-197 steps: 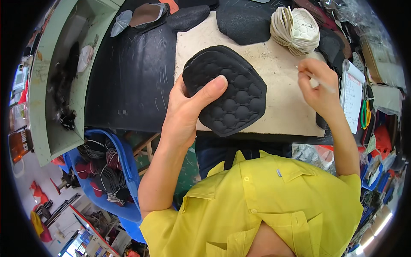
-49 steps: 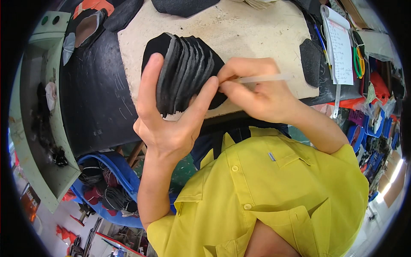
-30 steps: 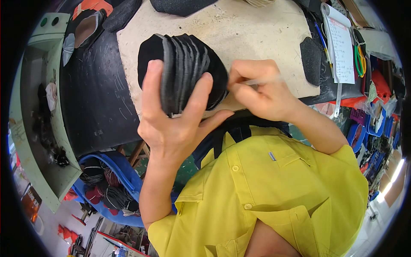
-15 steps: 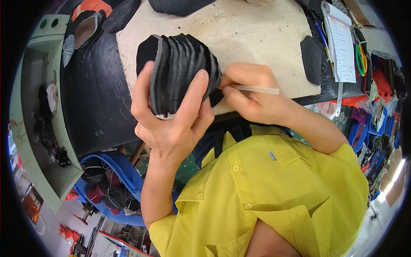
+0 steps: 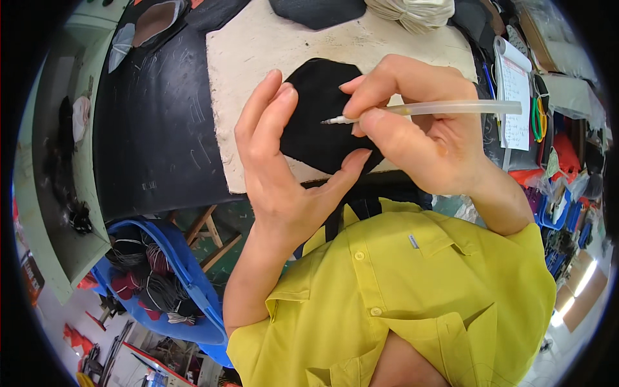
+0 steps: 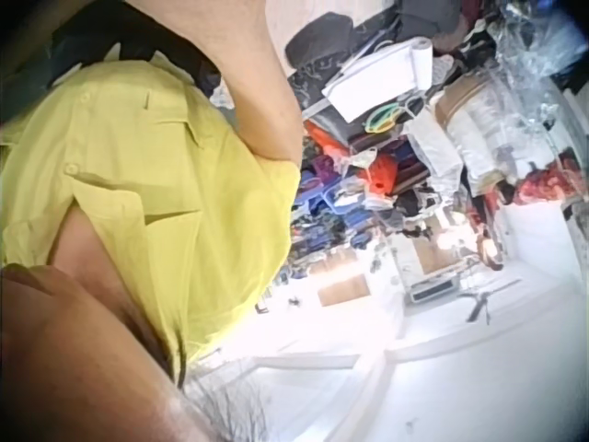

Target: The person assembles black foam shoe insoles by stacking them and securing them with a white elastic band. They then handle a stack of beige foam insoles, separating and inspecting them. The person also uses a pen to mark or write on a piece of paper on the table.

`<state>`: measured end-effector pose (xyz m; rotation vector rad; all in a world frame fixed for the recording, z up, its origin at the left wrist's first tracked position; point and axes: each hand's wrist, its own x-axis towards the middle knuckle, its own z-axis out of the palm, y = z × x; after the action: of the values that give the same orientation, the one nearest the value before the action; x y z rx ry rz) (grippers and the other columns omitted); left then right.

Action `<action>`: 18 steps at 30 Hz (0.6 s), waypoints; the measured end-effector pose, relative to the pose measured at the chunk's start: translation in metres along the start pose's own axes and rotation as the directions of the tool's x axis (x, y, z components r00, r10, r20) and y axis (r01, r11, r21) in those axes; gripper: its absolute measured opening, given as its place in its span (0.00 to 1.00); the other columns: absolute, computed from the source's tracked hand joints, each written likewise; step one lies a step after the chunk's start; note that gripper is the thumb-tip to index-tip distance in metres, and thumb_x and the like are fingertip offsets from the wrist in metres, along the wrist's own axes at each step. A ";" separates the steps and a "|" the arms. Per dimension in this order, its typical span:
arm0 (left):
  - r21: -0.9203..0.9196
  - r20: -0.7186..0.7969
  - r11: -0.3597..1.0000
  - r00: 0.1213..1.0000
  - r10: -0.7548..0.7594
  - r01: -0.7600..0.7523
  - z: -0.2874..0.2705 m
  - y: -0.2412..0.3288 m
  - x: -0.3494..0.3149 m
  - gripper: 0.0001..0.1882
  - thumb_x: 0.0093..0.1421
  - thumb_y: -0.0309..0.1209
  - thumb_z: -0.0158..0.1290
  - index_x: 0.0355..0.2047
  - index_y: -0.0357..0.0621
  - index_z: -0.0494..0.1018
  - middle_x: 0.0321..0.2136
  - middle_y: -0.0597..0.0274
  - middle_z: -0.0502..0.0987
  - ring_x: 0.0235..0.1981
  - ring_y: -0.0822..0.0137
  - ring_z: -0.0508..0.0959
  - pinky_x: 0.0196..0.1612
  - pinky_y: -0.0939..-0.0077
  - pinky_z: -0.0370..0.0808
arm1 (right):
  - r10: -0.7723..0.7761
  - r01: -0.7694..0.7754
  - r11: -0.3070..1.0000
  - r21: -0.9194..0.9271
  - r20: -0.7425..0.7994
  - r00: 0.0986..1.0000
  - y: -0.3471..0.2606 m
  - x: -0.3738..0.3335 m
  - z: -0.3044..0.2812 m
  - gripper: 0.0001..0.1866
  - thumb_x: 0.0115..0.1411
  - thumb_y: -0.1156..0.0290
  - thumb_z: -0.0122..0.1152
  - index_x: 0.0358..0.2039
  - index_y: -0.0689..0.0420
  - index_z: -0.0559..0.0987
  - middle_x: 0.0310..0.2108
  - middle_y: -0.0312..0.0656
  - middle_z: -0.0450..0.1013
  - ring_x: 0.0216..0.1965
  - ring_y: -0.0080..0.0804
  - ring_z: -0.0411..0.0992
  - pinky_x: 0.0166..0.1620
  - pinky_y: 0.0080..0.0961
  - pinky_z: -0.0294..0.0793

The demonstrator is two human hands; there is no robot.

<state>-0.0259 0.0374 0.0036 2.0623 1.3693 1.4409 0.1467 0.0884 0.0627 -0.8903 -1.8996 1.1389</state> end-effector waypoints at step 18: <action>0.055 0.013 0.998 1.000 0.008 -0.009 0.003 -0.005 0.002 0.61 0.36 0.31 0.75 0.67 0.37 0.48 0.57 0.47 0.70 0.50 0.57 0.76 0.47 0.68 0.72 | 0.027 -0.026 0.973 -0.229 0.003 1.000 0.002 0.009 0.014 0.06 0.47 0.83 0.51 0.24 0.66 0.78 0.19 0.42 0.73 0.21 0.29 0.72 0.47 0.33 0.77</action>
<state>-0.0264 0.0422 -0.0002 2.1101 1.4119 1.4063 0.1307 0.0907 0.0578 -1.0401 -2.0591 0.9502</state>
